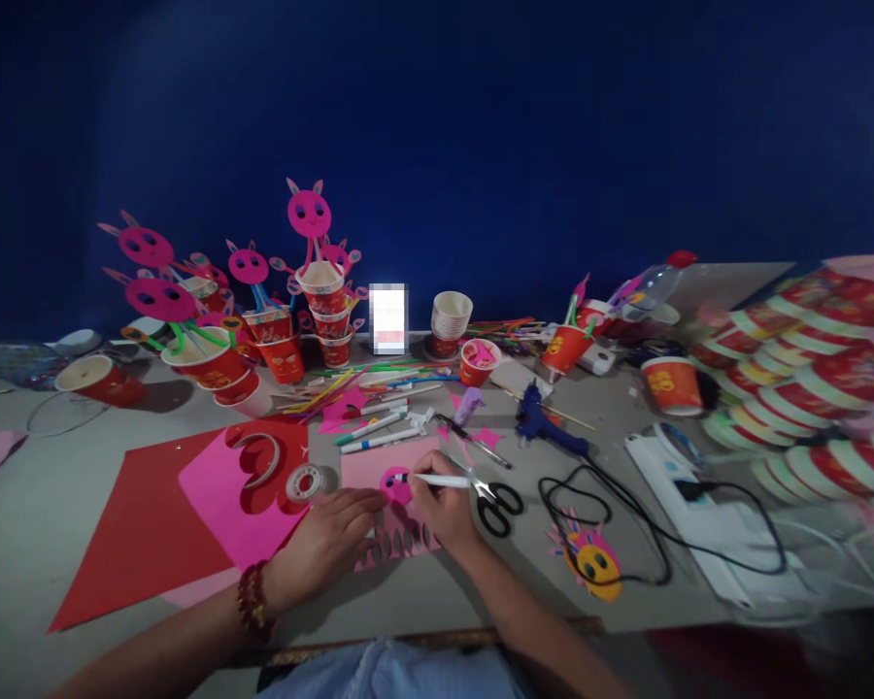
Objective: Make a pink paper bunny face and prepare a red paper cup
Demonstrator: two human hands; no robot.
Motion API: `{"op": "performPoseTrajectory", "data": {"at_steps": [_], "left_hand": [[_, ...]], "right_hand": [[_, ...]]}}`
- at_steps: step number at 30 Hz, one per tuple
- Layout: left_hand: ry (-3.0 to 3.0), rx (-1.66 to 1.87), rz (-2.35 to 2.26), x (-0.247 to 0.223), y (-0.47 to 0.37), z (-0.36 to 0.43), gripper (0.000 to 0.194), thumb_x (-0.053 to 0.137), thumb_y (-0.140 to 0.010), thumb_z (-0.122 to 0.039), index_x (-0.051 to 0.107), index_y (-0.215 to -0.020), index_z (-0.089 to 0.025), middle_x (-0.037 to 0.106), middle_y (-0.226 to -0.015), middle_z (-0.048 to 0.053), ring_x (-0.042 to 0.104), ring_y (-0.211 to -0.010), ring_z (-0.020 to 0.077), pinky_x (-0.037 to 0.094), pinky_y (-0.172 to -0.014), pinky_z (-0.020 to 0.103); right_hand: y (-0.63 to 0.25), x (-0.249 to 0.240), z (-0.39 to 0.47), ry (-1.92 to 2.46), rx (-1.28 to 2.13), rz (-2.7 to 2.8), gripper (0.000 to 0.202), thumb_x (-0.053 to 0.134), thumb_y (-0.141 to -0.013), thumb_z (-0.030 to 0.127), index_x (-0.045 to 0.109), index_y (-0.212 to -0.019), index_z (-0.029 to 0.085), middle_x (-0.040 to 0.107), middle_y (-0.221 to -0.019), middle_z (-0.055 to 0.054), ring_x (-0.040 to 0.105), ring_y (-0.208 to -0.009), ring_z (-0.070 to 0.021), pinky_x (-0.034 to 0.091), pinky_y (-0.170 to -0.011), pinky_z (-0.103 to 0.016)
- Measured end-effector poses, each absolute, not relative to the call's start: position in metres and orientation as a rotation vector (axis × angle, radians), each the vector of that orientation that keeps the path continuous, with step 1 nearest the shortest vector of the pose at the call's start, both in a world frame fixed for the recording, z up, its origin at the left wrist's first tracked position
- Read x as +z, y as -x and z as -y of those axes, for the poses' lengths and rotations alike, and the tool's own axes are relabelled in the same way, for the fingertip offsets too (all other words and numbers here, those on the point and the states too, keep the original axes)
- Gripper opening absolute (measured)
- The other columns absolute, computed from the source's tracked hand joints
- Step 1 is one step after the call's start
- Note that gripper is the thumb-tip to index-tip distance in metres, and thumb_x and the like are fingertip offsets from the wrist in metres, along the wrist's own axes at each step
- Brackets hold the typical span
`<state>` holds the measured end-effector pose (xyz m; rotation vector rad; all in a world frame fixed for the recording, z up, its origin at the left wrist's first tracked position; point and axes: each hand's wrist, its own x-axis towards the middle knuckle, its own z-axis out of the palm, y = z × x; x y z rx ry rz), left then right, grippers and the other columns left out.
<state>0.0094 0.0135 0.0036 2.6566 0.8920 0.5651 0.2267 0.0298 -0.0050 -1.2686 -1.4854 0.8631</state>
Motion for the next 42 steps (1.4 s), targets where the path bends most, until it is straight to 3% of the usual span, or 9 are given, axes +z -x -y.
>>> {"op": "performPoseTrajectory", "data": {"at_steps": [7, 16, 23, 28, 32, 42], "left_hand": [[-2.669, 0.542, -0.903, 0.006, -0.01, -0.013, 0.018, 0.053, -0.094, -0.013, 0.062, -0.109, -0.017, 0.069, -0.125, 0.012, 0.063, -0.117, 0.0253, 0.054, -0.096, 0.043], [-2.694, 0.535, -0.872, 0.005, -0.009, -0.011, 0.024, 0.055, -0.094, -0.012, 0.06, -0.116, -0.016, 0.067, -0.129, 0.011, 0.058, -0.123, 0.0264, 0.053, -0.099, 0.043], [-2.792, 0.364, -0.801, 0.019, -0.027, 0.002, 0.027, 0.06, -0.095, -0.021, 0.058, -0.121, -0.016, 0.064, -0.134, 0.011, 0.059, -0.117, 0.027, 0.051, -0.096, 0.042], [-2.803, 0.19, -0.961, 0.025, -0.047, 0.002, 0.016, 0.061, -0.095, -0.024, 0.063, -0.108, -0.014, 0.067, -0.125, 0.012, 0.06, -0.112, 0.0282, 0.051, -0.09, 0.042], [-2.782, 0.094, -1.06, 0.021, -0.051, 0.003, 0.023, 0.061, -0.096, -0.026, 0.062, -0.116, -0.013, 0.061, -0.136, 0.013, 0.058, -0.116, 0.0278, 0.05, -0.092, 0.04], [-2.739, 0.107, -1.072, 0.02, -0.05, 0.003, 0.018, 0.059, -0.097, -0.027, 0.064, -0.11, -0.015, 0.065, -0.129, 0.011, 0.056, -0.118, 0.0268, 0.047, -0.095, 0.04]], "right_hand": [[-0.238, 0.015, -0.039, 1.218, 0.955, 1.595, 0.006, 0.061, -0.089, 0.026, 0.061, -0.083, 0.024, 0.063, -0.074, 0.0, 0.057, -0.067, -0.0183, 0.046, -0.061, -0.03], [-0.236, -0.007, -0.033, 1.251, 0.895, 1.498, 0.018, 0.053, -0.087, 0.023, 0.048, -0.07, 0.024, 0.046, -0.061, 0.005, 0.045, -0.054, -0.014, 0.036, -0.052, -0.025], [-0.236, -0.01, -0.032, 1.265, 0.844, 1.509, 0.019, 0.055, -0.085, 0.022, 0.048, -0.067, 0.024, 0.046, -0.06, 0.005, 0.043, -0.054, -0.0143, 0.034, -0.052, -0.026], [-0.237, -0.011, -0.031, 1.275, 0.804, 1.526, 0.019, 0.054, -0.085, 0.021, 0.049, -0.067, 0.024, 0.048, -0.06, 0.004, 0.045, -0.056, -0.0145, 0.037, -0.055, -0.026], [-0.237, -0.012, -0.031, 1.28, 0.779, 1.543, 0.02, 0.054, -0.085, 0.02, 0.048, -0.067, 0.024, 0.047, -0.058, 0.005, 0.045, -0.055, -0.0141, 0.036, -0.054, -0.026], [-0.237, -0.013, -0.032, 1.285, 0.77, 1.59, 0.02, 0.053, -0.085, 0.019, 0.048, -0.066, 0.024, 0.047, -0.058, 0.005, 0.045, -0.055, -0.014, 0.036, -0.055, -0.026]]}}
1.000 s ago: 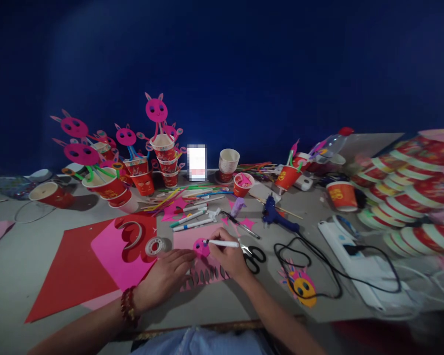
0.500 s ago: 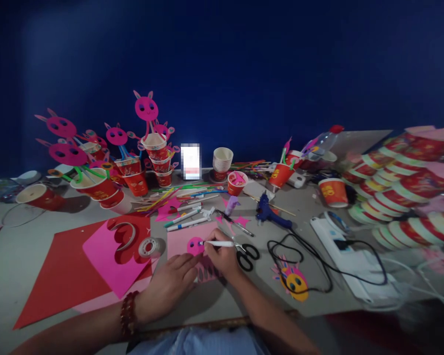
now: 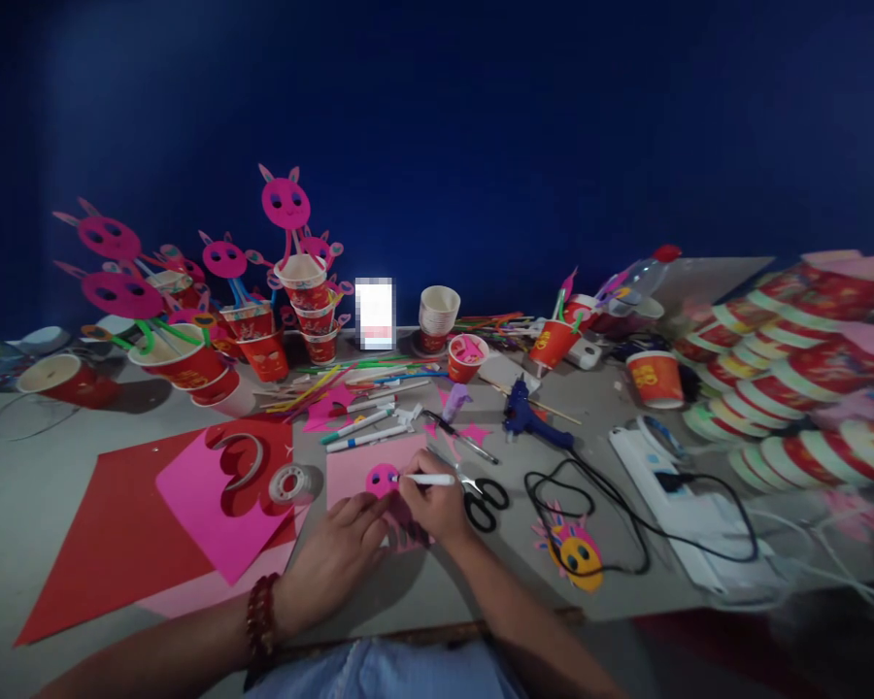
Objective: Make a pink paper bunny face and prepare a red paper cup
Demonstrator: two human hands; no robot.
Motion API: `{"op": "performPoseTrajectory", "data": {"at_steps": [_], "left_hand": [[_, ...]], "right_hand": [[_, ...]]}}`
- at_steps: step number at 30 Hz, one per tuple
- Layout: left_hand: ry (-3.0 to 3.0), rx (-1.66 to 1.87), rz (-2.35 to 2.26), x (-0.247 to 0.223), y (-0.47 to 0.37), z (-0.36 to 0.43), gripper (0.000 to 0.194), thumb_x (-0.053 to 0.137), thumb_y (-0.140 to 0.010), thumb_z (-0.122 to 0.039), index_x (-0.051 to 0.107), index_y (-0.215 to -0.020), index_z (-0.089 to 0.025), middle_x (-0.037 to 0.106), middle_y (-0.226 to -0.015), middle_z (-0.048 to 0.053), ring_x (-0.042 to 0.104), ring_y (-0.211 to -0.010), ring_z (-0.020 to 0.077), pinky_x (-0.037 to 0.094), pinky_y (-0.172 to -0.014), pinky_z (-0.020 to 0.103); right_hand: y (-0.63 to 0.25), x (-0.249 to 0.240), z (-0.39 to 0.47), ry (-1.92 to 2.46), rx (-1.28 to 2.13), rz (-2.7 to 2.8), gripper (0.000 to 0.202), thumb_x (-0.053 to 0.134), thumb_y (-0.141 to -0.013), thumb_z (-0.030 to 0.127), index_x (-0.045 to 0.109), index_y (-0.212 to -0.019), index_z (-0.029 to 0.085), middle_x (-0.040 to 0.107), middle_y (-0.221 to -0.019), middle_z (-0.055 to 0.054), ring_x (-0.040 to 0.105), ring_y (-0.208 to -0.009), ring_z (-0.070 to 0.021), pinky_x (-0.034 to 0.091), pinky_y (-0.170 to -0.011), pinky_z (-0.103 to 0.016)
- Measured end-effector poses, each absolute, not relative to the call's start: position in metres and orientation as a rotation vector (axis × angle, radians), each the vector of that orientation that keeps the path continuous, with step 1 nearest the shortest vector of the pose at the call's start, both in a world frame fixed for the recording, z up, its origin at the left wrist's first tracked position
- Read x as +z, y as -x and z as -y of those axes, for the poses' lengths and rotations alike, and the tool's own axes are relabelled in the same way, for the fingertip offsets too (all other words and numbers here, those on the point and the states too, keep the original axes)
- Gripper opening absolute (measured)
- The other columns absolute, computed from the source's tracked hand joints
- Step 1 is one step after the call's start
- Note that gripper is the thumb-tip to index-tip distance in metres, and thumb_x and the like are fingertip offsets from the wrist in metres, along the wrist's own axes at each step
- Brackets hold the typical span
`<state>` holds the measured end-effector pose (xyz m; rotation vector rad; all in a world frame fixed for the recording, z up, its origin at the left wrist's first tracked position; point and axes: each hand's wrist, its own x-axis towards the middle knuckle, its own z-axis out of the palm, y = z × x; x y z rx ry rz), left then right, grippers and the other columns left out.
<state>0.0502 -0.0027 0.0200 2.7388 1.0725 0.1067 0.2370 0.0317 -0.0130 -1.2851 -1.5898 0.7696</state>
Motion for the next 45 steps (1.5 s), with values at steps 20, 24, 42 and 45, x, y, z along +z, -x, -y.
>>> {"op": "performPoseTrajectory", "data": {"at_steps": [20, 24, 42, 45], "left_hand": [[-2.736, 0.123, -1.068, 0.0189, -0.0479, 0.0015, 0.017, 0.059, -0.097, -0.03, 0.063, -0.107, -0.016, 0.064, -0.132, 0.011, 0.056, -0.118, 0.0265, 0.046, -0.092, 0.04], [-2.744, 0.125, -1.06, 0.0162, -0.0475, 0.0012, 0.018, 0.059, -0.097, -0.03, 0.063, -0.108, -0.016, 0.064, -0.132, 0.011, 0.055, -0.119, 0.0266, 0.046, -0.093, 0.04], [-2.744, 0.141, -1.053, 0.0168, -0.0477, 0.0011, 0.018, 0.058, -0.098, -0.03, 0.064, -0.107, -0.016, 0.064, -0.132, 0.011, 0.057, -0.118, 0.0263, 0.048, -0.093, 0.04], [-2.741, 0.144, -1.068, 0.0169, -0.048, 0.0013, 0.02, 0.058, -0.098, -0.032, 0.064, -0.109, -0.015, 0.064, -0.133, 0.012, 0.057, -0.118, 0.0264, 0.048, -0.093, 0.04]], "right_hand": [[-0.2383, -0.0132, -0.0327, 1.292, 0.769, 1.666, 0.018, 0.054, -0.086, 0.019, 0.051, -0.069, 0.024, 0.051, -0.061, 0.005, 0.049, -0.057, -0.015, 0.039, -0.058, -0.026], [-0.2376, -0.0115, -0.033, 1.309, 0.755, 1.673, 0.018, 0.054, -0.086, 0.019, 0.05, -0.069, 0.024, 0.051, -0.061, 0.004, 0.05, -0.058, -0.0151, 0.039, -0.058, -0.026], [-0.2364, -0.008, -0.0337, 1.322, 0.739, 1.649, 0.02, 0.052, -0.085, 0.018, 0.046, -0.067, 0.025, 0.046, -0.056, 0.006, 0.045, -0.055, -0.0148, 0.037, -0.055, -0.026], [-0.2363, -0.0083, -0.0338, 1.318, 0.731, 1.643, 0.02, 0.052, -0.085, 0.018, 0.047, -0.067, 0.025, 0.046, -0.057, 0.005, 0.045, -0.055, -0.0147, 0.036, -0.055, -0.026]]}}
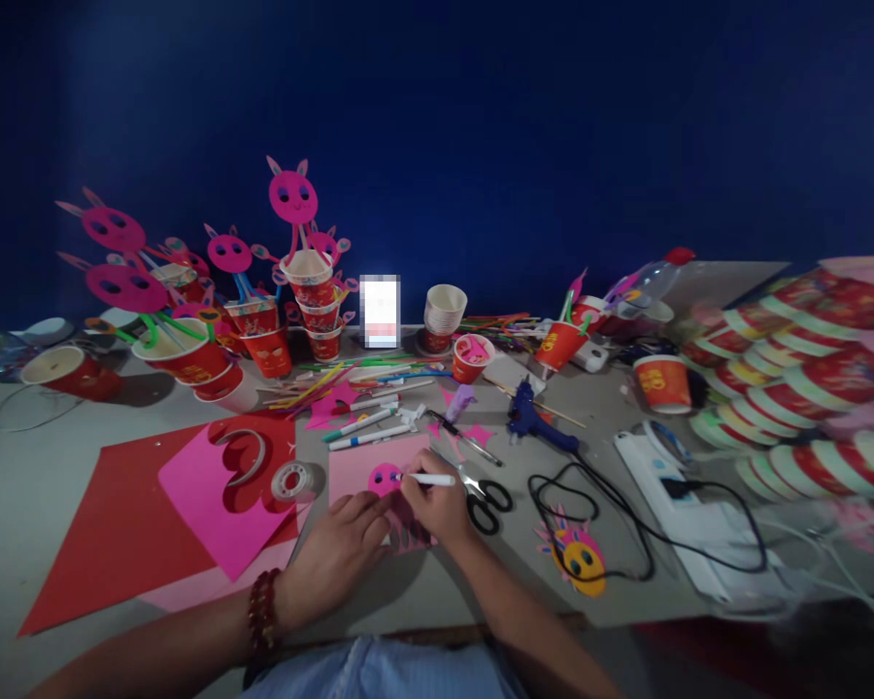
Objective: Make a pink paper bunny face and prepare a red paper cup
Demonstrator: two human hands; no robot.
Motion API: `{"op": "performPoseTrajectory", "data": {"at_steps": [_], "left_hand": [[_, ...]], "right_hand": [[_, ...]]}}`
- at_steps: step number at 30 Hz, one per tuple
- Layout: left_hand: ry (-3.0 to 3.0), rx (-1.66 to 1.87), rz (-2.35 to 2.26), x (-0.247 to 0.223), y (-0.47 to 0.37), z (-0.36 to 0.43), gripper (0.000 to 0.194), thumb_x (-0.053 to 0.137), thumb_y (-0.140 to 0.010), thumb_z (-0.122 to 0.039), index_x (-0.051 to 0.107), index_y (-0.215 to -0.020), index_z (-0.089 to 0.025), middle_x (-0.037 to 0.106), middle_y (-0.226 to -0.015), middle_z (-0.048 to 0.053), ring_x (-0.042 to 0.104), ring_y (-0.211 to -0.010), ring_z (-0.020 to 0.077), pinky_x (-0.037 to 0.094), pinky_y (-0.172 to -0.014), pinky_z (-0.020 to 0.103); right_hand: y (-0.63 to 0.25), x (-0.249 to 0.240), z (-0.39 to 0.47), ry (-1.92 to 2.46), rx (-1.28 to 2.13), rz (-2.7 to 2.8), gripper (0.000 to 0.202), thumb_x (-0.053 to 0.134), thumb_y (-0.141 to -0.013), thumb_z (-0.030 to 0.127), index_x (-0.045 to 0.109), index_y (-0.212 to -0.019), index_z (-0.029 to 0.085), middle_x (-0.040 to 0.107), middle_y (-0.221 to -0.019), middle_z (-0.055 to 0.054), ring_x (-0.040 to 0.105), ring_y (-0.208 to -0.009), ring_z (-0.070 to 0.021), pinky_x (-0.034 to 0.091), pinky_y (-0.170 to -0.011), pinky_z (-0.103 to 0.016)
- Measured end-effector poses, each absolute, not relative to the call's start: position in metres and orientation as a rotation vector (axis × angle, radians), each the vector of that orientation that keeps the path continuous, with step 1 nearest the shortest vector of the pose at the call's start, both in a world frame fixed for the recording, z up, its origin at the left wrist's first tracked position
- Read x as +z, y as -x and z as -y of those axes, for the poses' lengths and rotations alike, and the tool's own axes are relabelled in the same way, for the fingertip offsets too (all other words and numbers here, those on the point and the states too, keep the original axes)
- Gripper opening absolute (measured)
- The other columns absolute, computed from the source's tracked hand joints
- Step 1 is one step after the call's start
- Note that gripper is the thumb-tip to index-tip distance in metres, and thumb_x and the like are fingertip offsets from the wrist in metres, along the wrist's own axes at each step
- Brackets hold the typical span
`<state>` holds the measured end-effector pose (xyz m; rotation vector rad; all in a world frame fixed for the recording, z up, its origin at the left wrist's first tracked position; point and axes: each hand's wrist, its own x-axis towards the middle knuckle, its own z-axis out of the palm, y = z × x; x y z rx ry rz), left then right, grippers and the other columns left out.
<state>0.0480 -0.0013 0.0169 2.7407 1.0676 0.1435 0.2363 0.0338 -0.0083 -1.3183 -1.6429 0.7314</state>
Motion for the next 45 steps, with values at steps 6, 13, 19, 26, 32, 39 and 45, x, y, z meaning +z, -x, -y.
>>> {"op": "performPoseTrajectory", "data": {"at_steps": [6, 13, 19, 26, 32, 39, 45], "left_hand": [[-2.742, 0.137, -1.066, 0.019, -0.0478, 0.0012, 0.018, 0.059, -0.098, -0.03, 0.065, -0.107, -0.016, 0.064, -0.133, 0.01, 0.057, -0.118, 0.0255, 0.047, -0.094, 0.039], [-2.758, 0.156, -1.067, 0.0182, -0.0479, 0.001, 0.021, 0.058, -0.098, -0.032, 0.065, -0.109, -0.015, 0.064, -0.134, 0.011, 0.057, -0.116, 0.0255, 0.047, -0.092, 0.039], [-2.75, 0.138, -1.068, 0.0212, -0.0488, 0.0001, 0.023, 0.058, -0.098, -0.034, 0.065, -0.11, -0.015, 0.063, -0.135, 0.01, 0.057, -0.117, 0.0254, 0.046, -0.093, 0.039], [-2.768, 0.142, -1.059, 0.0189, -0.0475, 0.0007, 0.022, 0.058, -0.099, -0.033, 0.065, -0.109, -0.015, 0.064, -0.134, 0.011, 0.057, -0.118, 0.0263, 0.046, -0.092, 0.039], [-2.756, 0.127, -1.068, 0.0178, -0.0482, 0.0007, 0.02, 0.06, -0.097, -0.031, 0.064, -0.108, -0.015, 0.064, -0.132, 0.011, 0.056, -0.118, 0.0263, 0.047, -0.092, 0.04], [-2.742, 0.129, -1.064, 0.0153, -0.0488, 0.0015, 0.018, 0.06, -0.097, -0.031, 0.064, -0.107, -0.016, 0.064, -0.131, 0.012, 0.055, -0.118, 0.0263, 0.046, -0.093, 0.041], [-2.765, 0.139, -1.061, 0.0166, -0.0483, 0.001, 0.017, 0.06, -0.097, -0.029, 0.063, -0.107, -0.016, 0.065, -0.128, 0.011, 0.057, -0.116, 0.0267, 0.047, -0.091, 0.04]], "right_hand": [[-0.236, -0.0083, -0.0337, 1.313, 0.719, 1.626, 0.021, 0.052, -0.085, 0.018, 0.045, -0.066, 0.024, 0.044, -0.057, 0.006, 0.043, -0.054, -0.0142, 0.035, -0.055, -0.026], [-0.2356, -0.0078, -0.0337, 1.315, 0.712, 1.601, 0.021, 0.053, -0.083, 0.017, 0.044, -0.065, 0.024, 0.042, -0.056, 0.006, 0.041, -0.053, -0.0139, 0.033, -0.053, -0.026], [-0.2355, -0.01, -0.0329, 1.311, 0.726, 1.56, 0.023, 0.052, -0.085, 0.019, 0.043, -0.064, 0.025, 0.041, -0.057, 0.007, 0.04, -0.052, -0.0133, 0.034, -0.052, -0.025], [-0.2366, -0.0134, -0.0326, 1.301, 0.729, 1.585, 0.021, 0.054, -0.084, 0.019, 0.045, -0.065, 0.024, 0.045, -0.058, 0.006, 0.044, -0.055, -0.0138, 0.037, -0.054, -0.026], [-0.237, -0.0133, -0.0322, 1.307, 0.739, 1.63, 0.019, 0.054, -0.084, 0.018, 0.049, -0.067, 0.024, 0.048, -0.058, 0.005, 0.046, -0.054, -0.0141, 0.037, -0.055, -0.026], [-0.2363, -0.0104, -0.0323, 1.313, 0.739, 1.649, 0.018, 0.055, -0.084, 0.019, 0.048, -0.067, 0.024, 0.049, -0.058, 0.005, 0.046, -0.055, -0.0143, 0.038, -0.054, -0.026], [-0.2364, -0.0104, -0.0328, 1.314, 0.745, 1.666, 0.019, 0.054, -0.085, 0.02, 0.047, -0.068, 0.025, 0.048, -0.058, 0.006, 0.046, -0.054, -0.0141, 0.037, -0.054, -0.025]]}}
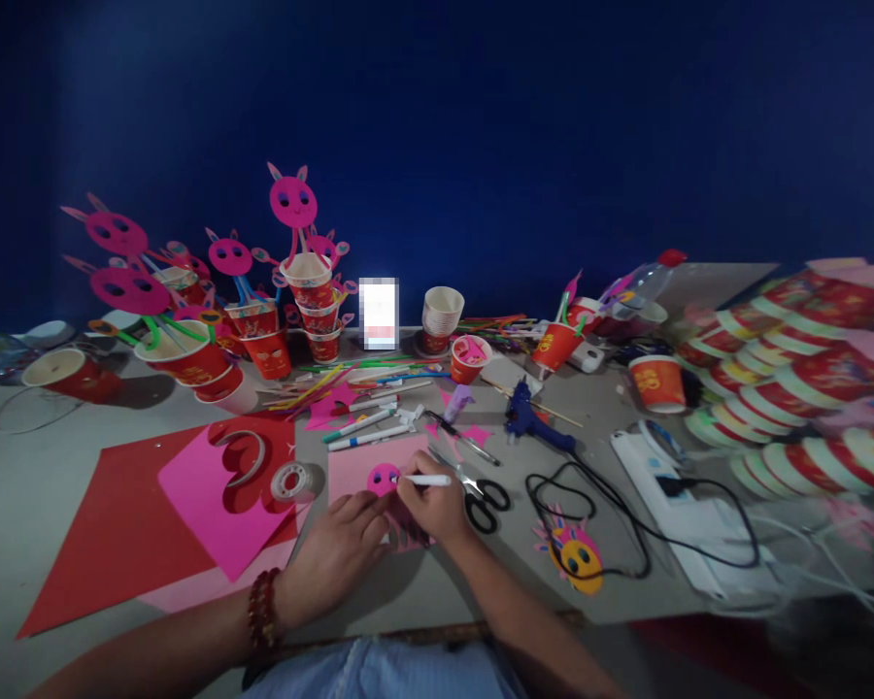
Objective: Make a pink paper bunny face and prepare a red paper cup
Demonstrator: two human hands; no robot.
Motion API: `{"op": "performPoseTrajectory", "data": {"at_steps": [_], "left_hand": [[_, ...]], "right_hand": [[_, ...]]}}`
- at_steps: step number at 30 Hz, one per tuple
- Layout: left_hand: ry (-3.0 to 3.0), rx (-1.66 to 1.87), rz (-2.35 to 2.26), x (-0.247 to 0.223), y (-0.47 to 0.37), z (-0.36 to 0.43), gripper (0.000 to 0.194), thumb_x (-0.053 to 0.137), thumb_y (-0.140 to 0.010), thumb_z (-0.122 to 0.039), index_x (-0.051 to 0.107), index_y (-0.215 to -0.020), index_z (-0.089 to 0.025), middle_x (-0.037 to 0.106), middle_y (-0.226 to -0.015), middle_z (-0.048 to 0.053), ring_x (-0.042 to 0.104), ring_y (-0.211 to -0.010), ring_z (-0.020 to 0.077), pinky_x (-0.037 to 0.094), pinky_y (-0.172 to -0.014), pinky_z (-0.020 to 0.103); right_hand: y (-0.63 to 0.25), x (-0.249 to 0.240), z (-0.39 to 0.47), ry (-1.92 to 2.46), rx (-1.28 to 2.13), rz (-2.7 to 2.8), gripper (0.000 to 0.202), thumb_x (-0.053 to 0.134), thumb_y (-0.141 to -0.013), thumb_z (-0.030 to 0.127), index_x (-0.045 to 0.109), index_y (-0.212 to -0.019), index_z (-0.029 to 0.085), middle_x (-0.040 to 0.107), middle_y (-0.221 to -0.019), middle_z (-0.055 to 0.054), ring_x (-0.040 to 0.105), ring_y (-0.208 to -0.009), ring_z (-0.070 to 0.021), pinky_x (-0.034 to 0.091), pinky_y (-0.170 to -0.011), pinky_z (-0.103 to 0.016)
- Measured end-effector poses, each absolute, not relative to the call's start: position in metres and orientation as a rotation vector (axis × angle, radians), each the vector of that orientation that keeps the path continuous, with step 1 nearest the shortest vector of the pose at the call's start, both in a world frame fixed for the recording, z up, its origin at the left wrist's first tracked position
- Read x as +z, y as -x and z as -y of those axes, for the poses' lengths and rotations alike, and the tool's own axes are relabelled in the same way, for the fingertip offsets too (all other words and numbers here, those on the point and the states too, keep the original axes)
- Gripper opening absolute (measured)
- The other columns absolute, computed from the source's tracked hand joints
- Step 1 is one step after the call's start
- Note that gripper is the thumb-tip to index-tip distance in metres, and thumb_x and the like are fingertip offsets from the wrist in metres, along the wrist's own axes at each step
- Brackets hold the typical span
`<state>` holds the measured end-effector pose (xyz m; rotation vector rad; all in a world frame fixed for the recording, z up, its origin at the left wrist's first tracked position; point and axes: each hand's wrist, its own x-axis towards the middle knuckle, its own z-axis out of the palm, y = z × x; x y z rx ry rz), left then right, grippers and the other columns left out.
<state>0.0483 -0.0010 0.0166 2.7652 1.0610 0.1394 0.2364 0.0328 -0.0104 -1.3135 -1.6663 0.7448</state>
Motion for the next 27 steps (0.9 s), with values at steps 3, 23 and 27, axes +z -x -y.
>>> {"op": "performPoseTrajectory", "data": {"at_steps": [3, 23, 27], "left_hand": [[-2.764, 0.148, -1.055, 0.0152, -0.0479, 0.0013, 0.017, 0.061, -0.097, -0.03, 0.063, -0.105, -0.016, 0.065, -0.13, 0.011, 0.056, -0.117, 0.0269, 0.047, -0.091, 0.04], [-2.758, 0.154, -1.06, 0.0148, -0.047, 0.0011, 0.018, 0.063, -0.095, -0.029, 0.064, -0.107, -0.016, 0.063, -0.135, 0.011, 0.056, -0.117, 0.0263, 0.047, -0.092, 0.039], [-2.761, 0.154, -1.059, 0.0129, -0.0472, 0.0007, 0.018, 0.063, -0.095, -0.03, 0.064, -0.106, -0.016, 0.064, -0.134, 0.011, 0.057, -0.117, 0.0261, 0.047, -0.092, 0.039]], "right_hand": [[-0.2369, -0.0108, -0.0328, 1.312, 0.743, 1.674, 0.018, 0.053, -0.085, 0.02, 0.047, -0.068, 0.025, 0.048, -0.059, 0.005, 0.047, -0.055, -0.0143, 0.037, -0.055, -0.025], [-0.2369, -0.0125, -0.0326, 1.316, 0.716, 1.638, 0.021, 0.052, -0.083, 0.016, 0.045, -0.066, 0.024, 0.044, -0.056, 0.006, 0.044, -0.054, -0.0138, 0.035, -0.054, -0.025], [-0.2365, -0.0118, -0.0332, 1.314, 0.707, 1.625, 0.021, 0.052, -0.083, 0.016, 0.044, -0.065, 0.024, 0.044, -0.057, 0.006, 0.043, -0.054, -0.0139, 0.035, -0.054, -0.026]]}}
